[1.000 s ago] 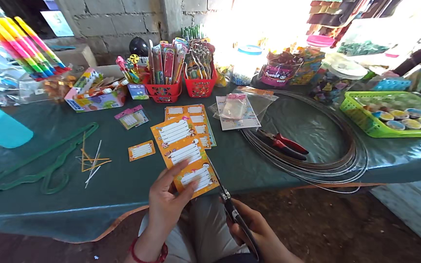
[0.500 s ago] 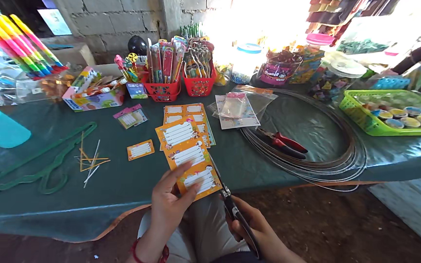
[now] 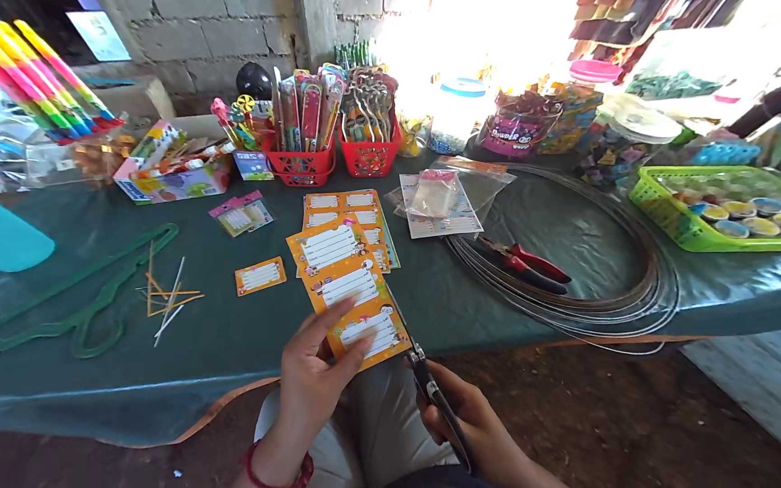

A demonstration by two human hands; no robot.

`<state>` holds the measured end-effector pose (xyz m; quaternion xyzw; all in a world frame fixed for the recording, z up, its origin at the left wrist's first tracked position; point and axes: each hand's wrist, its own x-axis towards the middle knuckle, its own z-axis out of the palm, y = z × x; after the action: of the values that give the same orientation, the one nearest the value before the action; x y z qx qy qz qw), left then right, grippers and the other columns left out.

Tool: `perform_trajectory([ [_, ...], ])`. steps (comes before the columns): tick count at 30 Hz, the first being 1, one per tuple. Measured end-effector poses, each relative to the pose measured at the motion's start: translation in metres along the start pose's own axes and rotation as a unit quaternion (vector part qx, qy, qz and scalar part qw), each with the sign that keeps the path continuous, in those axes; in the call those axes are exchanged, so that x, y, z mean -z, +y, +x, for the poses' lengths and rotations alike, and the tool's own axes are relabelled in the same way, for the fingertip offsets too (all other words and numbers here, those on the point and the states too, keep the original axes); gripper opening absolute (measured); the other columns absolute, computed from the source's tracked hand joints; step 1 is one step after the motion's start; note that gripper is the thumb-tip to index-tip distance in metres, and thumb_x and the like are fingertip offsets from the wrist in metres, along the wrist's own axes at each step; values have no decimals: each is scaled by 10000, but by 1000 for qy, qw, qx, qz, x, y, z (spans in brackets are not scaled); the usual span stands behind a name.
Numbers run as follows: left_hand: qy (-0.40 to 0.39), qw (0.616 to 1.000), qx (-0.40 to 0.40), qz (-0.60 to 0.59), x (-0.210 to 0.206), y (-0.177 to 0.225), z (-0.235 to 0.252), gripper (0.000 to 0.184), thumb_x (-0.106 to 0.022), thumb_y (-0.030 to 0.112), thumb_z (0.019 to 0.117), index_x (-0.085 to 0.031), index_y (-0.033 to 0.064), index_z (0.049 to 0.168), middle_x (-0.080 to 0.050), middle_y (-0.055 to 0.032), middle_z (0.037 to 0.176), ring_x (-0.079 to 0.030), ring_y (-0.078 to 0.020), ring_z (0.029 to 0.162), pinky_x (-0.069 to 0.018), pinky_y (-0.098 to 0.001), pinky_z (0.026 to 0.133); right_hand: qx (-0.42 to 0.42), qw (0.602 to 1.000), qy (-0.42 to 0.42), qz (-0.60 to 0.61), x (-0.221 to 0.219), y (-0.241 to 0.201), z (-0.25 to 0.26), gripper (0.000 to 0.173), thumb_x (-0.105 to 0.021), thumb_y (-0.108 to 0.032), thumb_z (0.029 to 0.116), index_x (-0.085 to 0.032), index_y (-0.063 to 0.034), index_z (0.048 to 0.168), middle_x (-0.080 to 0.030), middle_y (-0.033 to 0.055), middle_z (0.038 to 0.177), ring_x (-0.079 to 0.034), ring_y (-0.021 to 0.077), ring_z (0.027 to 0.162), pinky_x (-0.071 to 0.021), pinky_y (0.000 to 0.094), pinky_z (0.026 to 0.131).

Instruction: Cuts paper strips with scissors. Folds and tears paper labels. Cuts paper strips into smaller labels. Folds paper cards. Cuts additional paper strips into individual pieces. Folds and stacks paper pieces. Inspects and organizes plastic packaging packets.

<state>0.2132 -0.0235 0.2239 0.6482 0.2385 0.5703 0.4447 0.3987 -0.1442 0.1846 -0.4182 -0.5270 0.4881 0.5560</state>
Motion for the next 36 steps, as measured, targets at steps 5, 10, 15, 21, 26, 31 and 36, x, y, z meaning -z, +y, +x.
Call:
perform_trajectory([
  [5,-2,1000,2,-5,0,-1,-1,471,-787,30,814,-677,4,1272,-677,-62,1274,-714,-109,1050,-625,-261,862,5,1000,2,-1,-2,1,1,619,-633,-374,990,-460,30,1426,-624,-110,857,-557,-74,671,-493,122,593],
  [10,-15,1000,0,-2,-5,-2,-6,474,-791,41,818,-679,19,1278,-683,-44,1269,-707,-83,1053,-619,-248,864,11,1000,7,11,-2,-1,3,580,-613,-413,997,-479,-13,1396,-620,-117,881,-563,-68,688,-497,124,610],
  [15,-18,1000,6,-14,-5,-1,-7,483,-785,7,810,-672,4,1279,-678,-60,1270,-715,-96,1037,-625,-253,854,22,1000,6,10,-2,0,3,569,-606,-401,1005,-487,-8,1399,-616,-107,876,-558,-68,691,-493,119,611],
  [21,-16,1000,4,-12,-4,-3,-6,479,-791,36,815,-684,31,1281,-682,-44,1267,-713,-91,1038,-623,-251,849,16,1000,11,3,-2,0,3,563,-619,-364,1000,-483,9,1400,-617,-114,873,-558,-72,684,-494,120,606],
  [26,-20,1000,3,-20,-4,-3,-7,481,-793,41,822,-682,43,1290,-678,-43,1281,-716,-101,1042,-626,-257,851,20,1000,14,3,-2,1,3,563,-628,-366,995,-488,0,1398,-624,-114,872,-561,-75,680,-497,119,599],
  [31,-22,999,16,-22,-5,-1,-8,479,-786,16,814,-679,23,1281,-681,-46,1269,-716,-95,1035,-628,-256,846,19,1000,13,13,-2,3,3,502,-615,-330,1010,-497,-24,1390,-625,-117,881,-565,-72,687,-499,120,607],
  [36,-40,999,17,-23,-7,-1,-12,478,-783,21,819,-683,49,1285,-680,-26,1279,-709,-85,1049,-623,-251,856,30,999,21,3,-1,0,6,473,-613,-314,1010,-506,-24,1368,-623,-111,881,-567,-68,694,-499,120,618],
])
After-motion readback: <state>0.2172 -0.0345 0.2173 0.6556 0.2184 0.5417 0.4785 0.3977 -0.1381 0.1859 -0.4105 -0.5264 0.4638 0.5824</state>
